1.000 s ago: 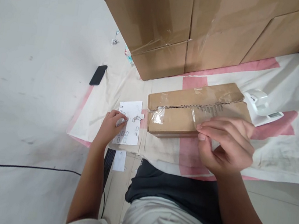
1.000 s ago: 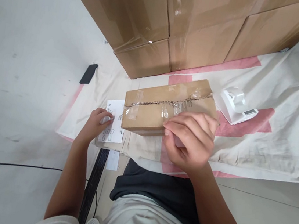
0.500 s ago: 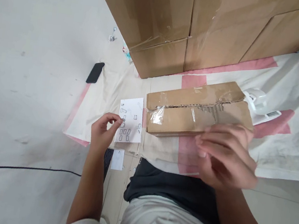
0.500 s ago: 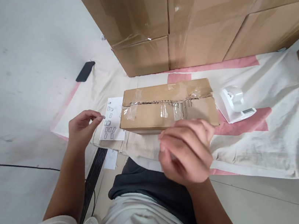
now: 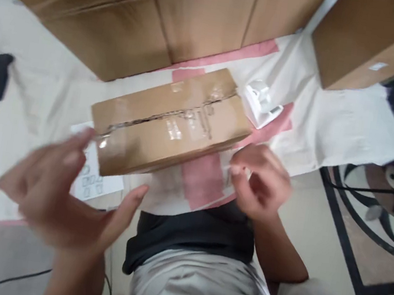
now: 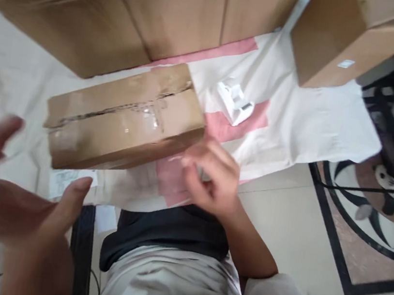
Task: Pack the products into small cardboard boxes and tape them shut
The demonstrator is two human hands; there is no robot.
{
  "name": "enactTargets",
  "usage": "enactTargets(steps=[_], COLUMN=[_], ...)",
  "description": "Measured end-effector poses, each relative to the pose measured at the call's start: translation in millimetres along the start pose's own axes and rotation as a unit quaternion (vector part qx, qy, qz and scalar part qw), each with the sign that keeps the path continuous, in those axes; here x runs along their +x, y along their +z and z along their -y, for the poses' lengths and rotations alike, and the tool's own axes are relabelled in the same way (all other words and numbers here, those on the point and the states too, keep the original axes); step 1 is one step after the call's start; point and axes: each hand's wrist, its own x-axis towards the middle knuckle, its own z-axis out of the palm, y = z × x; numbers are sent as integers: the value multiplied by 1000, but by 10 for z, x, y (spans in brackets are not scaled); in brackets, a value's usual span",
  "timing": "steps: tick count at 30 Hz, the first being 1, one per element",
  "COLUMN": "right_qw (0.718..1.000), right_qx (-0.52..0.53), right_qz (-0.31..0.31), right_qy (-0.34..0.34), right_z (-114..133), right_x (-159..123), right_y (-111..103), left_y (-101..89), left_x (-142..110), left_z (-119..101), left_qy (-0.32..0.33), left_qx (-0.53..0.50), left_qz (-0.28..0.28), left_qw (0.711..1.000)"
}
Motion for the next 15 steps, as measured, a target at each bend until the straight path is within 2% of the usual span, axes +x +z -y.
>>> enactTargets(steps=[3,4,6,9,11,13,15], right_qw=[997,996,991,974,959,949,949], right_qx=[-55,-60,-49,-9,10,18,6], right_qz=[15,41,112,220,280,313,311], right_qy=[48,58,62,51,42,36,57], right_z=[-326,-422,-573,-692,-722,-746,-781], right_x=[100,129,173,218,246,279,321], right_y=[-443,-548,-670,-671,-602,-515,-432], left_y=[36,31,-3,-69,-92,-97,-99], left_x=[395,494,618,663,651,636,628], left_z=[227,315,494,681,713,687,643], left_qy=[95,111,134,150,148,146,140], left_qx=[62,54,8,-20,-13,-7,-3], left_qz=[82,112,136,141,150,159,162], left_qw=[990,986,982,978,978,976,977])
